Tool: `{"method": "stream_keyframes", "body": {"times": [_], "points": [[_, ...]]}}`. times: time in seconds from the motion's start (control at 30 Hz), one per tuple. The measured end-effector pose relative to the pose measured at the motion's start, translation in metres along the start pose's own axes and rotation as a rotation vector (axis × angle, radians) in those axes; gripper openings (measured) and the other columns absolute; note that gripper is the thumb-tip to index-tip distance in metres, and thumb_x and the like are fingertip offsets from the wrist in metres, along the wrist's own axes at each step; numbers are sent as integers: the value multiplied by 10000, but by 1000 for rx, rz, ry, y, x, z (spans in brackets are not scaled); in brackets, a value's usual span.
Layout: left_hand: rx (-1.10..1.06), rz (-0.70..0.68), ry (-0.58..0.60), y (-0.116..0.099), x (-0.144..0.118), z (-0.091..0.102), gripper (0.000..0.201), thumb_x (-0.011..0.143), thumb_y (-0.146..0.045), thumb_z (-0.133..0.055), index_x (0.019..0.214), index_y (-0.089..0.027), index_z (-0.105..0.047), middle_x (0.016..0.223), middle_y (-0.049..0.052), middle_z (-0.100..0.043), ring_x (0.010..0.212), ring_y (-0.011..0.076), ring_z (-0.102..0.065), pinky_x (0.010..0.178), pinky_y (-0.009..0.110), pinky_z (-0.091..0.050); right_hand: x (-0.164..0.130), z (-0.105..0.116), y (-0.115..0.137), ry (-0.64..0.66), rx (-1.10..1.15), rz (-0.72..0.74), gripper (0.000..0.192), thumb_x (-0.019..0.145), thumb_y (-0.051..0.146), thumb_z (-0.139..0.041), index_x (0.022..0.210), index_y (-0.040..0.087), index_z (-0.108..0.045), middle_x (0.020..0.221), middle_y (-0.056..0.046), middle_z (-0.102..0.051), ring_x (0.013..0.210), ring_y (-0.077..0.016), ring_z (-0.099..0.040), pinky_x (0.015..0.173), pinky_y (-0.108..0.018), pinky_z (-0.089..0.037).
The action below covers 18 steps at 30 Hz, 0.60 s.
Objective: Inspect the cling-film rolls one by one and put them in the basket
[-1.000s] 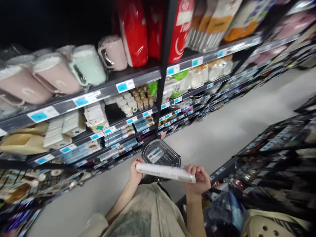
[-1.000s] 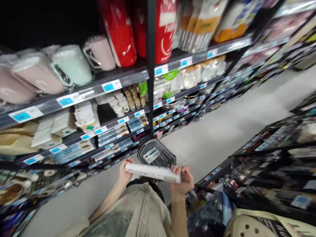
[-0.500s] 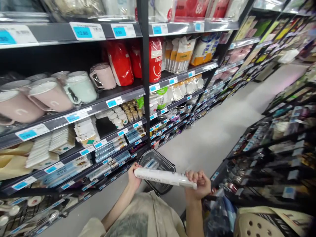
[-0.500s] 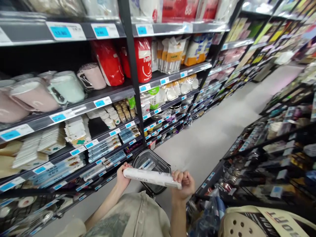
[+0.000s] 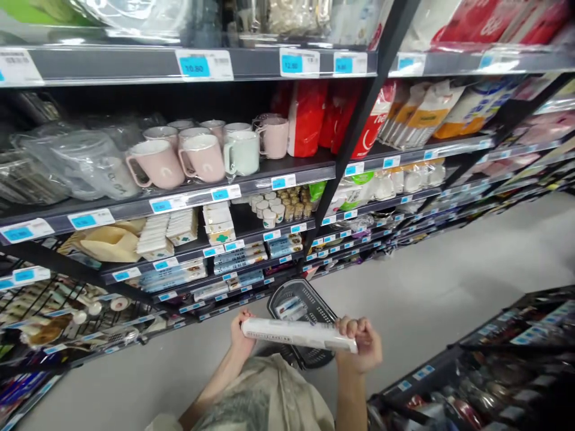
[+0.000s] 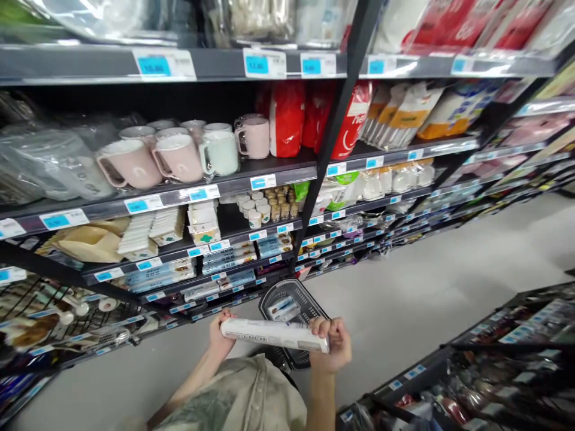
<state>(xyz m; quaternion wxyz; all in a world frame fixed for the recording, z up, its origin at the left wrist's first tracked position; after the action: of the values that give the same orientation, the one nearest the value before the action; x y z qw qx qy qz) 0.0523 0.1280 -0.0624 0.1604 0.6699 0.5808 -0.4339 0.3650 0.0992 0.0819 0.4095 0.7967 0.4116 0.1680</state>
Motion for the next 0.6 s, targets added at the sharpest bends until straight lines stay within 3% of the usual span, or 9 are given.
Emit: {"method": "stream_keyframes", "body": {"times": [0.17, 0.27, 0.37, 0.43, 0.53, 0.6], "points": [[248, 85, -61, -43, 12, 1, 175, 569, -78, -549, 668, -189, -458, 552, -44, -458, 462, 112, -437, 500, 238, -333, -35, 1, -29, -244, -100, 110, 265, 838, 425, -609, 685, 225, -526, 569, 35, -530, 574, -176, -583, 630, -335, -527], [413, 27, 29, -79, 13, 1, 112, 663, -143, -634, 752, -175, -575, 642, -28, -560, 541, 126, -506, 532, 241, -348, -63, 12, -46, -391, -324, 147, 230, 772, 429, -664, 740, 207, -615, 675, -9, -665, 634, -215, -655, 638, -353, -550], [506, -1, 251, -109, 5, 2, 190, 662, -189, -691, 850, -164, -679, 899, 47, -700, 820, 183, -636, 686, 246, -437, -92, 19, -64, -354, -661, 90, 288, 715, 460, -695, 793, 184, -706, 848, -86, -756, 758, -258, -693, 622, -332, -549], [562, 31, 362, -127, -3, 11, 288, 629, -171, -696, 915, -160, -726, 1067, 89, -719, 975, 223, -641, 769, 259, -454, -114, 23, -82, -283, -825, 7, 301, 693, 477, -683, 748, 183, -715, 799, -83, -748, 707, -256, -681, 538, -306, -521], [656, 37, 377, -166, -15, 38, 393, 638, -173, -761, 1031, -185, -753, 1239, 110, -691, 1115, 258, -620, 853, 275, -460, -151, 22, -119, -189, -883, -198, 286, 700, 482, -664, 682, 197, -679, 519, 7, -588, 413, -189, -531, 362, -265, -379], [814, -54, 357, -202, -22, 57, 420, 681, -248, -815, 1095, -215, -752, 1223, 109, -696, 1087, 266, -634, 866, 292, -467, -171, 9, -139, -139, -886, -282, 301, 716, 493, -671, 661, 197, -658, 433, 48, -473, 326, -160, -431, 327, -249, -303]]}}
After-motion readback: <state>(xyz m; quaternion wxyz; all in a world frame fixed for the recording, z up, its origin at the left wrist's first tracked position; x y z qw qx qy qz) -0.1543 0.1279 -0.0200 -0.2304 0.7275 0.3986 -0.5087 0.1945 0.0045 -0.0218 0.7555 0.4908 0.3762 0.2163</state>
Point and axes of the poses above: each hand's wrist, its own x-axis towards the middle knuckle, its own z-axis out of the back of the hand, y = z × x, the point moved 9 cm from there along x, towards the middle knuckle
